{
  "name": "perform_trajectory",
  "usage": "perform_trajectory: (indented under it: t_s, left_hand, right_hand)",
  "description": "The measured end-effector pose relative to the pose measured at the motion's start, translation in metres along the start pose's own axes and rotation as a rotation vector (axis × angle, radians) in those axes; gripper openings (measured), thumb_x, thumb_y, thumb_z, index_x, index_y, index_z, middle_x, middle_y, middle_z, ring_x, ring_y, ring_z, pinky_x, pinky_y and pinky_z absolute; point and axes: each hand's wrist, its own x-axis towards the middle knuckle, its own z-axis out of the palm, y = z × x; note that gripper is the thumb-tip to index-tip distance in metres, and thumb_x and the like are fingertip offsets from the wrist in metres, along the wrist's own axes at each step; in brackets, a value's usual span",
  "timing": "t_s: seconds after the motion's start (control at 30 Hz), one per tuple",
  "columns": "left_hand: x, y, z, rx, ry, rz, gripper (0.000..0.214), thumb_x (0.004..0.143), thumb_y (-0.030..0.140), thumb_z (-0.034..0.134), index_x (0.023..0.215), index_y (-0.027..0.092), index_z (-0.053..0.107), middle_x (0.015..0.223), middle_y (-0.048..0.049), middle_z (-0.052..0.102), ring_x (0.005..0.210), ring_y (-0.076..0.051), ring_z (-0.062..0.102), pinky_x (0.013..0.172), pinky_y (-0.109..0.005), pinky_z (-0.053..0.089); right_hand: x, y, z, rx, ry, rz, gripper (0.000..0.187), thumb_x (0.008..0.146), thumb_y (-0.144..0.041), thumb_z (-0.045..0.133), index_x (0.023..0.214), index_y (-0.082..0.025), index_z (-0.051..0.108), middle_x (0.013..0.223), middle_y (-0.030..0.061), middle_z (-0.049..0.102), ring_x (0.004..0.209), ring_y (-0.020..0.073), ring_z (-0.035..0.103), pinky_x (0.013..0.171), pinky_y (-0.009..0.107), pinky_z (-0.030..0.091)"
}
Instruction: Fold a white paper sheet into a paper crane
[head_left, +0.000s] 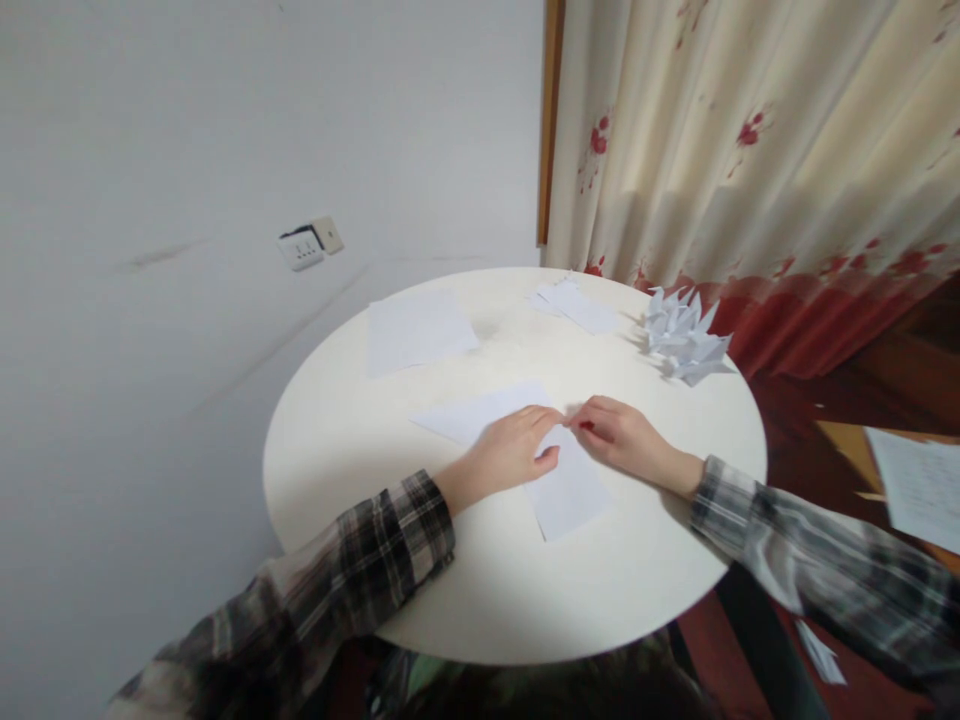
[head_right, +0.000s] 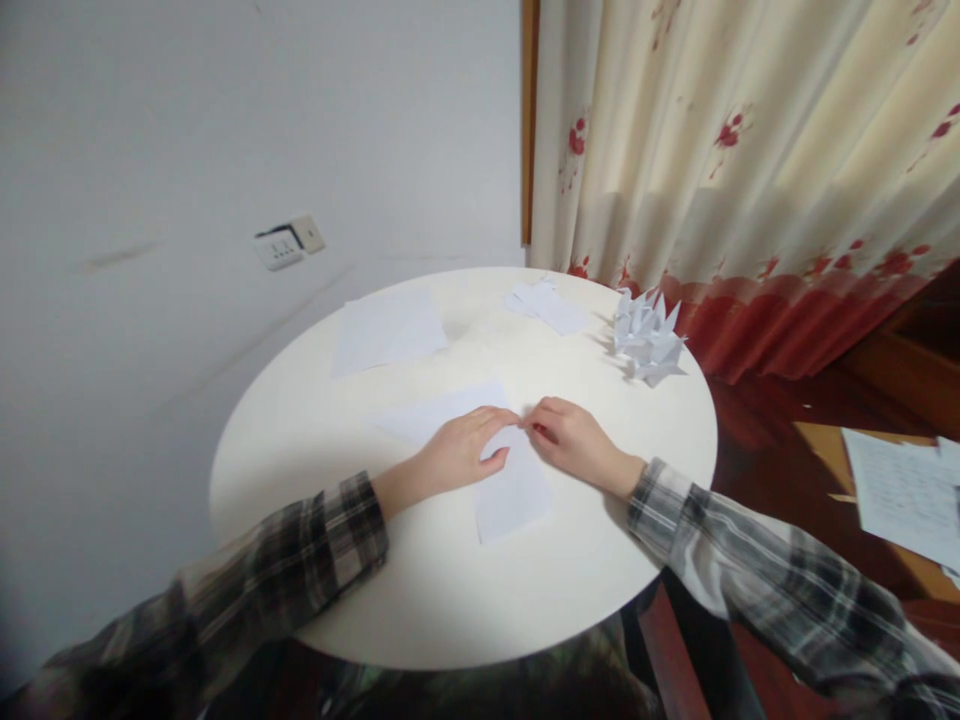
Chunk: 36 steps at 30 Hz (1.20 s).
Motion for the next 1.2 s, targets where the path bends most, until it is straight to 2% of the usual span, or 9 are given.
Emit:
perform_trajectory:
  t_s: [0.13, 0.33, 0.8, 1.2]
  left_hand:
    - [0.0, -0.001, -0.001, -0.027, 0.015, 0.01, 0.036, 0.079, 0.022, 0.053, 0.114, 0.017, 0.049, 0.114, -0.0071, 0.057, 0.11, -0.02, 0.051, 0.098, -0.035, 0.042]
    - [-0.001, -0.004, 0.0, 0.025, 0.015, 0.088, 0.034, 0.083, 0.021, 0.05, 0.116, 0.015, 0.051, 0.117, -0.0077, 0.057, 0.112, -0.02, 0.049, 0.098, -0.034, 0.041]
    - [-0.001, -0.005, -0.002, 0.096, -0.013, 0.104, 0.034, 0.083, 0.02, 0.049, 0.117, 0.014, 0.054, 0.118, -0.0083, 0.057, 0.113, -0.02, 0.049, 0.097, -0.034, 0.043]
    - [0.0, -0.001, -0.005, 0.108, -0.024, 0.101, 0.034, 0.083, 0.018, 0.049, 0.116, 0.012, 0.054, 0.117, -0.0095, 0.058, 0.112, -0.02, 0.05, 0.096, -0.033, 0.044]
  right_hand:
    - [-0.014, -0.014, -0.002, -0.132, -0.027, -0.054, 0.023, 0.087, -0.017, 0.046, 0.102, -0.015, 0.063, 0.089, 0.0097, 0.06, 0.082, 0.0182, 0.054, 0.071, 0.031, 0.047]
    - [-0.013, -0.018, -0.003, -0.288, -0.082, -0.082, 0.026, 0.088, -0.017, 0.044, 0.107, -0.013, 0.062, 0.09, 0.011, 0.059, 0.082, 0.0194, 0.052, 0.07, 0.032, 0.046]
    - [-0.022, -0.026, -0.01, -0.352, -0.129, -0.143, 0.025, 0.089, -0.016, 0.042, 0.098, -0.012, 0.066, 0.083, 0.0101, 0.059, 0.074, 0.0175, 0.052, 0.066, 0.03, 0.043]
    - [-0.037, -0.035, -0.02, -0.315, -0.145, -0.187, 0.022, 0.087, -0.013, 0.045, 0.094, -0.012, 0.066, 0.08, 0.0094, 0.06, 0.073, 0.0176, 0.053, 0.067, 0.031, 0.044]
